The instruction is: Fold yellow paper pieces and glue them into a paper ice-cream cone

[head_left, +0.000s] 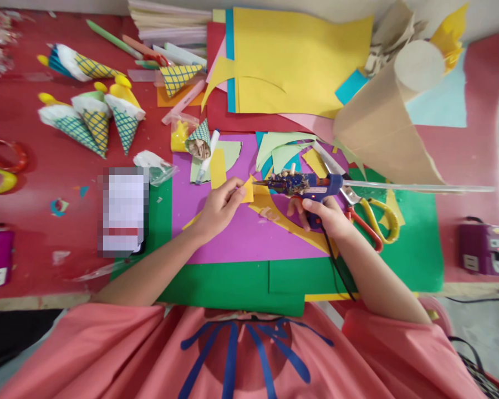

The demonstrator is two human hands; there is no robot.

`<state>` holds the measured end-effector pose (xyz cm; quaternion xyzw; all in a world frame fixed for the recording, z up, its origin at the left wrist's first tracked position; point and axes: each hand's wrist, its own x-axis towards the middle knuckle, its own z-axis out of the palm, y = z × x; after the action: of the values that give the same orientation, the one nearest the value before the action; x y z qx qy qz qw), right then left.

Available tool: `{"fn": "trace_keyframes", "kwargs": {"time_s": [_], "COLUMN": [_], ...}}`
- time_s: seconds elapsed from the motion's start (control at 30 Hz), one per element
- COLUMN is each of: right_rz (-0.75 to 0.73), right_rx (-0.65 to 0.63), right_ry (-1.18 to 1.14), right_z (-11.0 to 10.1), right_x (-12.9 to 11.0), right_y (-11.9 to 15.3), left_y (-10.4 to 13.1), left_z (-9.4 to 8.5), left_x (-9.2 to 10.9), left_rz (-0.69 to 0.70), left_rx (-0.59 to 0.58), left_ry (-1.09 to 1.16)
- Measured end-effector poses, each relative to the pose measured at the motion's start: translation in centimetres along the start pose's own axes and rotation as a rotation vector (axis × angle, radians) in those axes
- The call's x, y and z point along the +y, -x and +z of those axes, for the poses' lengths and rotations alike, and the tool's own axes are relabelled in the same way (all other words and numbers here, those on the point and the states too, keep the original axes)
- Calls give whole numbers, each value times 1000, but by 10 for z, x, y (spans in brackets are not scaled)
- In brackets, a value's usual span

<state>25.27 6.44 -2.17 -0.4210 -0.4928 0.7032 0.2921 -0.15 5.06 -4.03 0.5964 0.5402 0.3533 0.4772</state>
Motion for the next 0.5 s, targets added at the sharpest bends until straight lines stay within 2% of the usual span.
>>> {"fn": "trace_keyframes", "kwargs": {"time_s": [0.5], "right_rz": [1], "right_rx": [-17], "right_ry": [25], "right_z": [-2], "right_x": [3], "right_y": [1], "left_y": [-1], "left_z": [0], "left_x": [2], "left_rz": [-10], "left_rx": [19], "left_ry": [21]}}
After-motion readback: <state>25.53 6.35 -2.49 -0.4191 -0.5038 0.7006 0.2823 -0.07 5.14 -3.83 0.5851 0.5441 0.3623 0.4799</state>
